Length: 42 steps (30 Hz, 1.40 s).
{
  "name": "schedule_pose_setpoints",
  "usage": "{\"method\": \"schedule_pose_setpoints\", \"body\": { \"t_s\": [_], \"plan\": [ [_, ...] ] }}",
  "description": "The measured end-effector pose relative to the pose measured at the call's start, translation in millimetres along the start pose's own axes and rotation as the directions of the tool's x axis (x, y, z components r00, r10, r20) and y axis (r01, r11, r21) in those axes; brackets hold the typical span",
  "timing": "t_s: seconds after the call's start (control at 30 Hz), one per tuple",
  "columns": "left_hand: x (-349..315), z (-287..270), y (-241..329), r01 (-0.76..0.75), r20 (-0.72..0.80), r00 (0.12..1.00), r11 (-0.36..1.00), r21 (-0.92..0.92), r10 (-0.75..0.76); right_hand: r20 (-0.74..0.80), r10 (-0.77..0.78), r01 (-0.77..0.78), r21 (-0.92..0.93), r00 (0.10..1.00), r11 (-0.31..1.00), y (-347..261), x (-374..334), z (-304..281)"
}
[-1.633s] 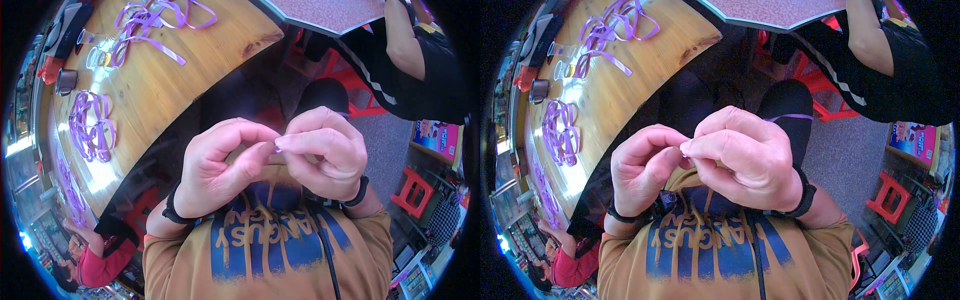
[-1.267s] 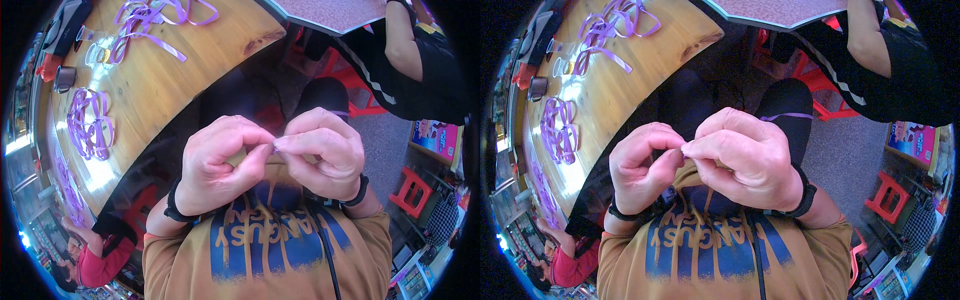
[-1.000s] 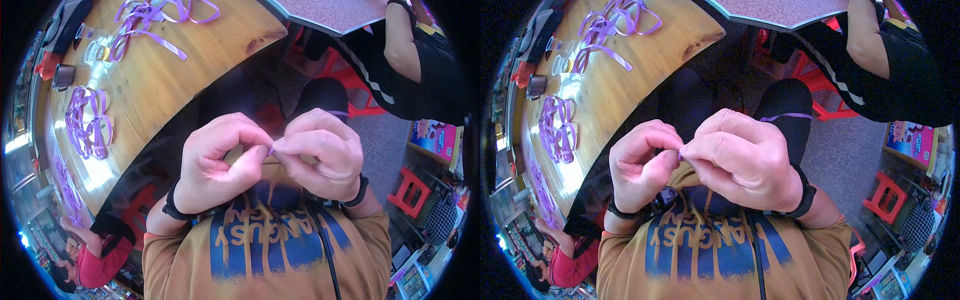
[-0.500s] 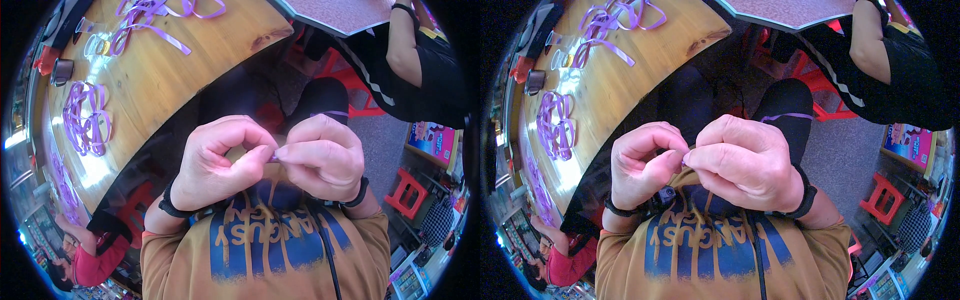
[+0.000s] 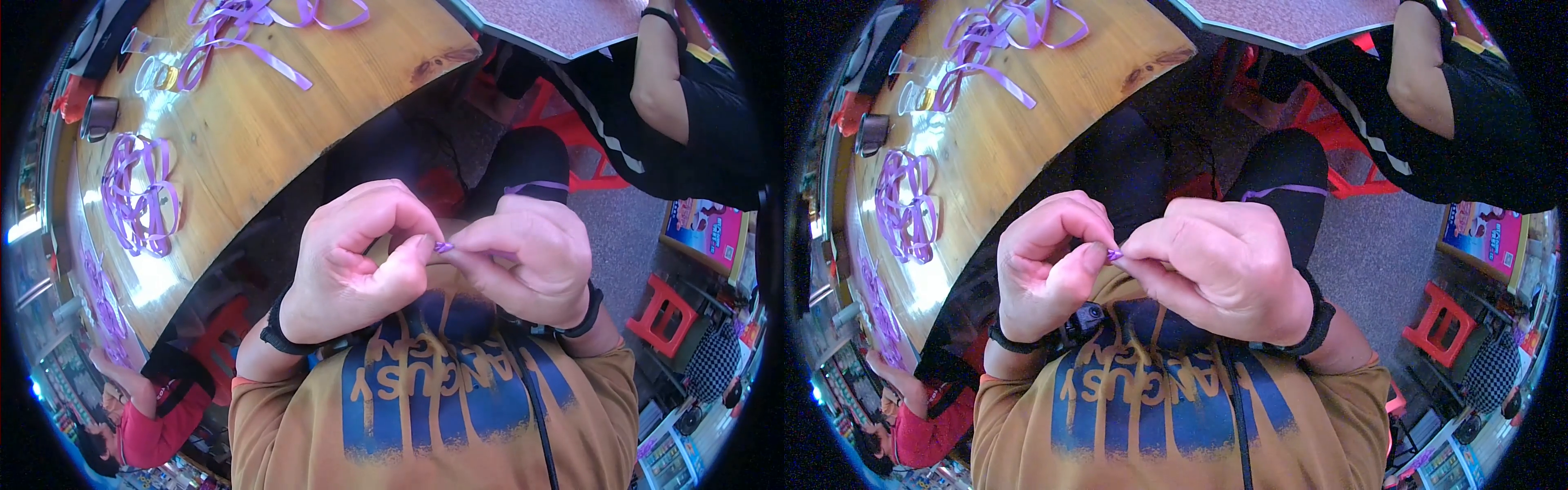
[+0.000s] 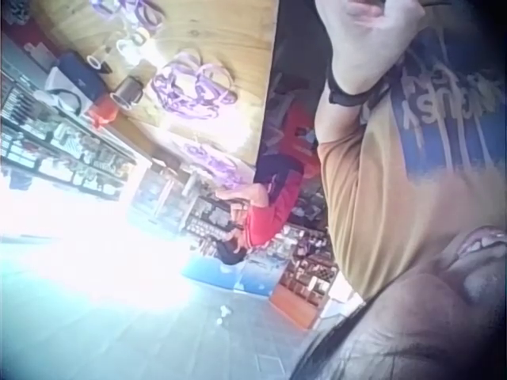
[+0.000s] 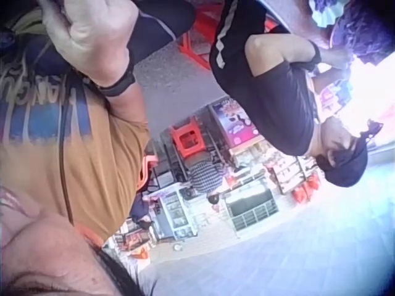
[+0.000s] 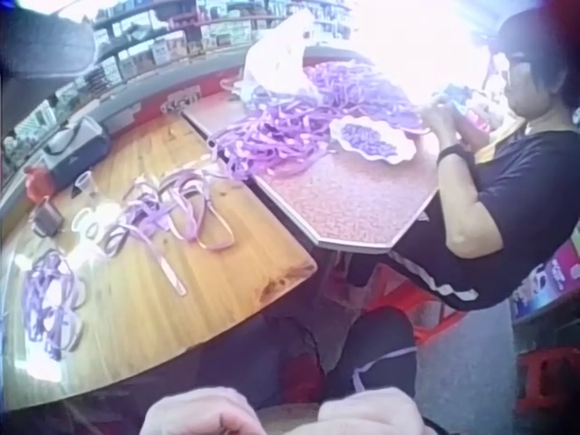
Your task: The person ties knots in purple ribbons by hand, pulling each ribbon taut and then gathering them into a pile on the table.
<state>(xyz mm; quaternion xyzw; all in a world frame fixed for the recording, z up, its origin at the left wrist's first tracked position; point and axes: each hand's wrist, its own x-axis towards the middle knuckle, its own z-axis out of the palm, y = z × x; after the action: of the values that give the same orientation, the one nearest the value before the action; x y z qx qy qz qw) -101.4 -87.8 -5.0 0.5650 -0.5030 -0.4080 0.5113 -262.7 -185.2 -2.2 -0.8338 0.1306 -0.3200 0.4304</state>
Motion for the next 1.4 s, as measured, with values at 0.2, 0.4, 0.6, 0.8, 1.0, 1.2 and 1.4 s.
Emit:
{"method": "schedule_pose_setpoints", "body": {
  "t_s": [0.2, 0.4, 0.6, 0.8, 1.0, 1.2, 1.4],
  "plan": [
    [0.1, -0.5, -0.2, -0.039, 0.004, 0.999, 0.997, 0.070, 0.039, -0.024, -0.090, 0.088, -0.050, 0.996, 0.995, 5.5, -2.0, 3.1],
    [-3.5, -4.1, -0.9, 0.029, -0.030, 0.999, 0.998, 0.054, -0.027, -0.024, 0.004, -0.004, -0.012, 1.000, 1.000, 2.2, -2.3, 2.5],
    [-7.7, -8.1, -6.5, -0.072, -0.011, 0.997, 0.988, 0.139, 0.074, -0.017, -0.020, 0.020, -0.001, 1.000, 1.000, 0.6, -1.3, 1.8],
    [-4.7, -6.1, 11.4, -0.108, -0.001, 0.994, 0.960, 0.258, 0.112, 0.009, 0.006, -0.006, 0.013, 1.000, 1.000, 0.2, -2.2, 2.6],
    [-0.6, -2.4, -1.3, -0.376, 0.138, 0.924, 0.773, 0.511, 0.358, 0.018, -0.020, 0.019, 0.030, 1.000, 0.999, 2.1, -6.5, 8.8],
    [-8.3, -6.7, 0.4, -0.296, 0.180, 0.953, 0.873, 0.388, 0.243, 0.066, 0.001, -0.005, 0.072, 0.998, 0.997, 0.4, -9.5, 6.5],
    [-7.1, -19.2, -3.3, -0.165, 0.218, 0.967, 0.974, 0.154, 0.130, 0.062, -0.010, 0.004, 0.083, 0.998, 0.997, -0.6, -7.2, 3.3]
  ]
}}
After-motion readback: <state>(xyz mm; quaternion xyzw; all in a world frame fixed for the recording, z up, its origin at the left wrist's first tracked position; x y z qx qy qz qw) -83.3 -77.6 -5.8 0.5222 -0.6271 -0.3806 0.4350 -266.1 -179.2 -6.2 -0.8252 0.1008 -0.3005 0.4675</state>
